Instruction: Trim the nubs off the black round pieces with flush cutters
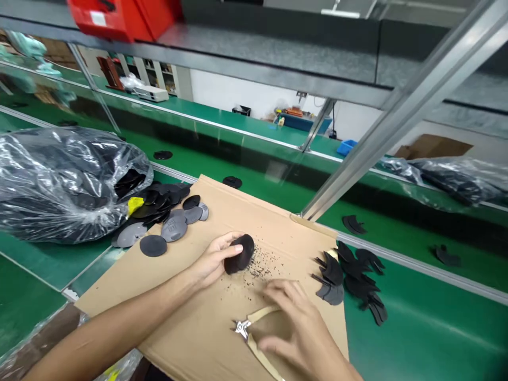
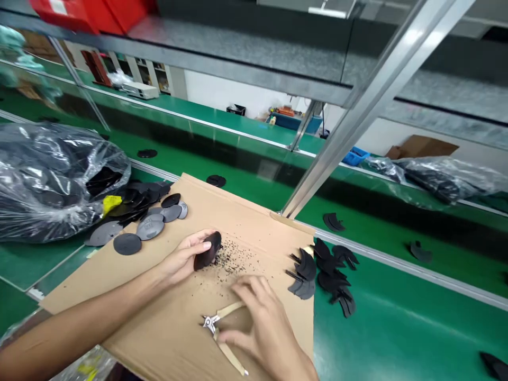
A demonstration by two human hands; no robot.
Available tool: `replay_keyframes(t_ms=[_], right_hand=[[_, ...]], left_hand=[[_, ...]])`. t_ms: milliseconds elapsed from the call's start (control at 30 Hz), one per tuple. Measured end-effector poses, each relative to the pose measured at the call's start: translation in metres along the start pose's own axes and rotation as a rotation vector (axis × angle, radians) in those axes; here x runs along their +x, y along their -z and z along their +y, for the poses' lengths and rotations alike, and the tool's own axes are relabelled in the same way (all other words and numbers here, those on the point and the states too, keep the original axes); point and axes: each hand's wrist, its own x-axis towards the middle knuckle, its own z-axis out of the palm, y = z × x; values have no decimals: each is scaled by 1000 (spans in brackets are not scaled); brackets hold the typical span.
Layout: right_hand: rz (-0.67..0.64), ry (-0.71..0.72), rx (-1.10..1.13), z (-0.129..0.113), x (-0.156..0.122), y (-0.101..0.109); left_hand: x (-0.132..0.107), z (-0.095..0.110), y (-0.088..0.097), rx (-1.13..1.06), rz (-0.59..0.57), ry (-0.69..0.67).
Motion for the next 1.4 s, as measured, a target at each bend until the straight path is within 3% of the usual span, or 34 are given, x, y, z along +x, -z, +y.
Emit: replay_keyframes(t_ms=[67, 200, 300, 433, 567, 700, 900, 1400], right_hand=[[-89, 20, -167, 1, -9, -4], [-99, 47, -333, 6, -31, -24], [-99, 16, -309, 3, -38, -28], [-98, -85, -96, -7, -22, -9], [135, -118, 121, -3, 8, 6], [328, -70, 173, 8, 21, -7], [419, -7, 199, 16, 8, -30], [402, 88, 123, 21, 1, -31]], left_hand=[[7, 6, 4, -82, 4, 4], [11, 10, 8, -155, -30, 40], [9, 9, 9, -167, -70, 50], [7, 9, 8, -161, -84, 63], [6, 12, 9, -149, -70, 67], [6, 13, 10, -85, -76, 89], [5, 11, 8, 4, -64, 186], [-2, 9, 6, 49, -60, 220]])
